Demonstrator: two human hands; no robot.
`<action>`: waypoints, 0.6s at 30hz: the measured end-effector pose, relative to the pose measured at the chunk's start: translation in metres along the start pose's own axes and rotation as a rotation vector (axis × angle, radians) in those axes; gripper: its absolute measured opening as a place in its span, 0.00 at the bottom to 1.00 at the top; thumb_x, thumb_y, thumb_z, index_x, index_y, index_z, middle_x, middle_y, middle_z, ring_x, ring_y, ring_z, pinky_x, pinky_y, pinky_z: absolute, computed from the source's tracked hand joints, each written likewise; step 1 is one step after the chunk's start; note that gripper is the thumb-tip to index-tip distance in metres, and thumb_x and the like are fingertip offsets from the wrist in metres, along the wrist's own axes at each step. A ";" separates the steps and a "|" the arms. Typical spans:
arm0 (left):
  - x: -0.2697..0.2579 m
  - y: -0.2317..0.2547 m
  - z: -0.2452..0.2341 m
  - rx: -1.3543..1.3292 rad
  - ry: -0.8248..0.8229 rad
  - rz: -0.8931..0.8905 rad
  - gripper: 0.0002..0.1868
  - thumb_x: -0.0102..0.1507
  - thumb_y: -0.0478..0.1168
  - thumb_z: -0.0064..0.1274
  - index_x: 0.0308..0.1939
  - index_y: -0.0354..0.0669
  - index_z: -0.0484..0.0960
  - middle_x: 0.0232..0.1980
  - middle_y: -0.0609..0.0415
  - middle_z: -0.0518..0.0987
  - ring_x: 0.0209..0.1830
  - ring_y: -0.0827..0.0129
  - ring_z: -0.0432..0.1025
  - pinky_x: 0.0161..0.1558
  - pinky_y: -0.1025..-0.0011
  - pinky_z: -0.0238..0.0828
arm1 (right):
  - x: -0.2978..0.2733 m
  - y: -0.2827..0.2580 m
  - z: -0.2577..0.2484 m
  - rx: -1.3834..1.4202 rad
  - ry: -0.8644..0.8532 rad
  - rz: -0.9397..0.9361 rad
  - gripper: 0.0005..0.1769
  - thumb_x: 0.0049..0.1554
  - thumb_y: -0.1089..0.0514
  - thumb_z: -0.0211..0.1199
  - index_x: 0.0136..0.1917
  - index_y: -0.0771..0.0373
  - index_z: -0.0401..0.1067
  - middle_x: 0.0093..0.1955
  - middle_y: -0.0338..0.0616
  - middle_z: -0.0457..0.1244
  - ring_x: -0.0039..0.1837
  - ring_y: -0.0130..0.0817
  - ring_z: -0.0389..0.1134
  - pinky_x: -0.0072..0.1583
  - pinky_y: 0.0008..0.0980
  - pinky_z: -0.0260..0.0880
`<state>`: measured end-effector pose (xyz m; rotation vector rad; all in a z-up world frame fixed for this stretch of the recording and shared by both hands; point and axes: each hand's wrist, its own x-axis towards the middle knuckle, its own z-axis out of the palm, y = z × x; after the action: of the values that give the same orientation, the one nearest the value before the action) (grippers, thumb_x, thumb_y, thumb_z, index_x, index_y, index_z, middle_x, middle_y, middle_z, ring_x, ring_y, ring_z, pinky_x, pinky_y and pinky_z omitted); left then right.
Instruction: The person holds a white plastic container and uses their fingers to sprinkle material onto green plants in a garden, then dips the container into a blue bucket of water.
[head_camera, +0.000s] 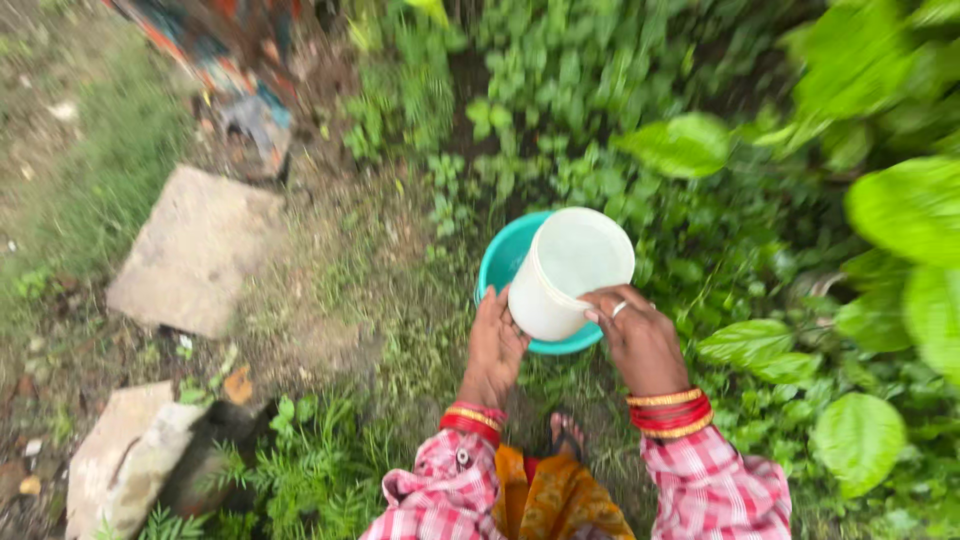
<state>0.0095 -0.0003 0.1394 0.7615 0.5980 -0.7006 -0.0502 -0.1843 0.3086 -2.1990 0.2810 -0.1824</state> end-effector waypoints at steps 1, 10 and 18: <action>-0.006 0.003 0.009 -0.021 -0.028 0.030 0.34 0.70 0.62 0.35 0.71 0.43 0.68 0.69 0.52 0.75 0.68 0.61 0.70 0.69 0.55 0.63 | 0.001 -0.011 -0.010 0.004 0.005 -0.017 0.10 0.55 0.67 0.64 0.51 0.64 0.78 0.50 0.48 0.70 0.49 0.44 0.74 0.48 0.38 0.73; -0.097 0.067 0.124 -0.202 -0.356 -0.077 0.51 0.60 0.80 0.25 0.76 0.53 0.61 0.75 0.44 0.66 0.71 0.43 0.64 0.62 0.32 0.60 | 0.012 -0.104 -0.073 -0.001 0.053 -0.229 0.09 0.54 0.65 0.66 0.51 0.63 0.78 0.49 0.46 0.70 0.49 0.40 0.74 0.50 0.35 0.74; -0.146 0.136 0.153 -0.257 -0.574 0.016 0.60 0.58 0.87 0.24 0.80 0.49 0.56 0.78 0.38 0.60 0.73 0.35 0.59 0.63 0.26 0.56 | 0.037 -0.165 -0.110 0.005 0.005 -0.423 0.09 0.55 0.65 0.67 0.51 0.64 0.77 0.49 0.45 0.70 0.49 0.38 0.75 0.50 0.34 0.74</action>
<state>0.0544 0.0020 0.3868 0.3001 0.1506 -0.7674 -0.0174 -0.1824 0.5075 -2.2296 -0.1861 -0.4192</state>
